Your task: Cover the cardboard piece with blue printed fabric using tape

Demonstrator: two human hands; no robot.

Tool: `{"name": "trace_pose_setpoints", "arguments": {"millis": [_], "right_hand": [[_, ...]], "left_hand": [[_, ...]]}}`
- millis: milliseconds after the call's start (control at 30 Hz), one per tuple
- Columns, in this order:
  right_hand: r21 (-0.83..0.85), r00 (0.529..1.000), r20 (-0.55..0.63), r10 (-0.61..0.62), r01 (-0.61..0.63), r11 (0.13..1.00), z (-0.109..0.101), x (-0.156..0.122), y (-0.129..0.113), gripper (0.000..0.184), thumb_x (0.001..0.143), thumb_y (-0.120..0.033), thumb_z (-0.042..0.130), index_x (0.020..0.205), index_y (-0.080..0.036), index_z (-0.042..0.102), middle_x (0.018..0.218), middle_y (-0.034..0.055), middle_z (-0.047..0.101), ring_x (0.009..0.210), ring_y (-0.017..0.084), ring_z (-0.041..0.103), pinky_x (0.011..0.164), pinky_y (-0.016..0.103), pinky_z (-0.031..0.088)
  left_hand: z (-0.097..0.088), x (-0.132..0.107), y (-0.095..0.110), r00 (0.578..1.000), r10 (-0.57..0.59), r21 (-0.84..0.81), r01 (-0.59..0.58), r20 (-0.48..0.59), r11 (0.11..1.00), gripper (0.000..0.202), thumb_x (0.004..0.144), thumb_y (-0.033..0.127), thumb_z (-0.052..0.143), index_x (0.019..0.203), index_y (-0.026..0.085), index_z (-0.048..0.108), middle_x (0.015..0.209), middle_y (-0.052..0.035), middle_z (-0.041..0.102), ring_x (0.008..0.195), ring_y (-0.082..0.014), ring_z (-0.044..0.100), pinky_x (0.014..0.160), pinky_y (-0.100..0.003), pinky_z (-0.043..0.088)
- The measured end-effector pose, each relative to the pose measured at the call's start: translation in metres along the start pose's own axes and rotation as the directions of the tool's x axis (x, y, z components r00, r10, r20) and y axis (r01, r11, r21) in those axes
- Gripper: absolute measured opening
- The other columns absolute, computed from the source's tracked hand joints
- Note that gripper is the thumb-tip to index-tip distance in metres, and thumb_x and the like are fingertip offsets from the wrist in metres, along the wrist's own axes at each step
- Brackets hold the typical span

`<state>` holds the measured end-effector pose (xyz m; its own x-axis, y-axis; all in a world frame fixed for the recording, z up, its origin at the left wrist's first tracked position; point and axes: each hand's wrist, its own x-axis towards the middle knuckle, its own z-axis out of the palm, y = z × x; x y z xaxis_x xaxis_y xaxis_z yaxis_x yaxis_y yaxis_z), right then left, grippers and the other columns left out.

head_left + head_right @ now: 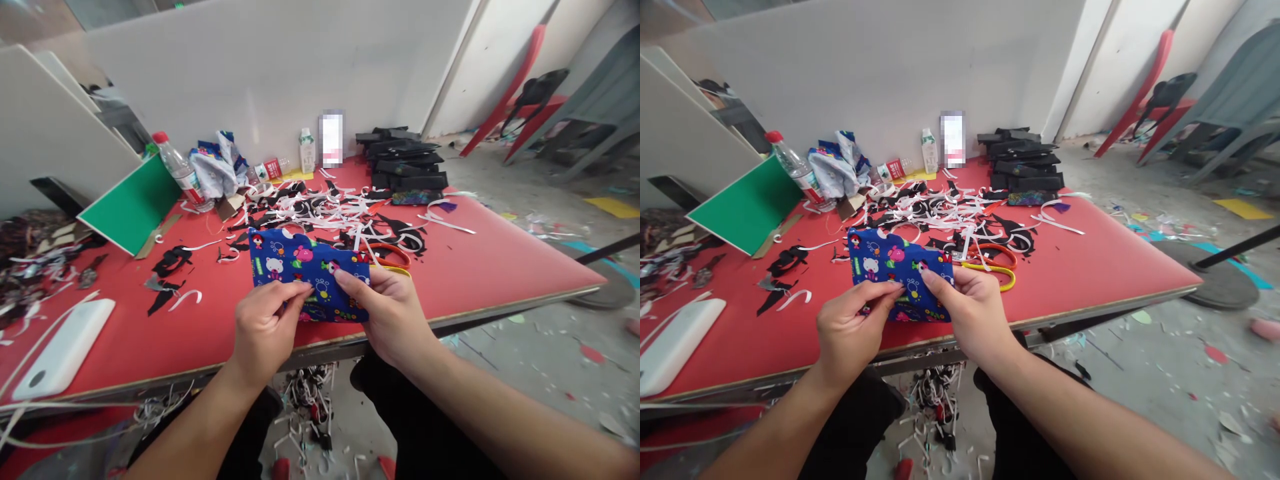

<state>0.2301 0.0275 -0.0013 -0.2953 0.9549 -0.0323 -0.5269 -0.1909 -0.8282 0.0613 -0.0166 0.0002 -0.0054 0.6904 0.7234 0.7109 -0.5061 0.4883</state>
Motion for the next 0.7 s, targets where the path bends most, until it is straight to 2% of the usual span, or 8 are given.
{"name": "trace_pose_setpoints", "arguments": {"millis": [200,467,633,700], "right_hand": [[0.013,1.0,-0.006,0.009,-0.009,1.0,0.0008,0.0009,0.0002,0.014,0.077,-0.038,0.091,0.087,-0.028,0.087,0.084,0.0035,0.084,0.067,0.019,0.077,0.072,0.037,0.069],[0.027,1.0,-0.011,0.025,-0.025,0.999,0.0022,-0.001,-0.0005,0.016,0.078,-0.038,0.091,0.089,-0.026,0.086,0.086,0.0038,0.085,0.071,0.023,0.079,0.078,0.046,0.069],[0.03,1.0,-0.006,0.03,-0.03,0.999,0.0022,-0.0008,-0.0004,0.013,0.079,-0.037,0.09,0.089,-0.028,0.086,0.087,0.0031,0.085,0.071,0.023,0.079,0.077,0.045,0.069],[0.032,1.0,-0.008,0.028,-0.027,0.999,0.0025,-0.001,0.0002,0.015,0.079,-0.038,0.09,0.088,-0.028,0.086,0.087,0.0033,0.085,0.071,0.023,0.079,0.077,0.045,0.07]], "left_hand": [[-0.0003,-0.0013,0.0005,0.999,0.032,0.044,-0.031,-0.018,0.999,0.015,0.092,0.009,0.077,0.104,0.018,0.078,0.084,-0.0017,0.082,0.07,-0.0119,0.073,0.068,-0.026,0.057],[-0.0019,0.0004,0.0015,1.0,0.029,0.024,-0.029,-0.01,0.999,0.011,0.092,0.008,0.076,0.094,0.019,0.077,0.08,-0.0006,0.081,0.069,-0.0123,0.072,0.068,-0.026,0.057],[-0.0026,0.0005,0.0028,0.999,0.036,0.059,-0.035,-0.025,0.998,0.017,0.093,0.01,0.076,0.107,0.02,0.077,0.085,-0.0013,0.082,0.068,-0.0119,0.071,0.065,-0.027,0.057],[-0.0033,0.0004,0.003,0.999,0.039,0.049,-0.037,-0.024,0.998,0.016,0.093,0.01,0.076,0.105,0.02,0.077,0.084,-0.0011,0.081,0.069,-0.0121,0.072,0.066,-0.027,0.058]]}}
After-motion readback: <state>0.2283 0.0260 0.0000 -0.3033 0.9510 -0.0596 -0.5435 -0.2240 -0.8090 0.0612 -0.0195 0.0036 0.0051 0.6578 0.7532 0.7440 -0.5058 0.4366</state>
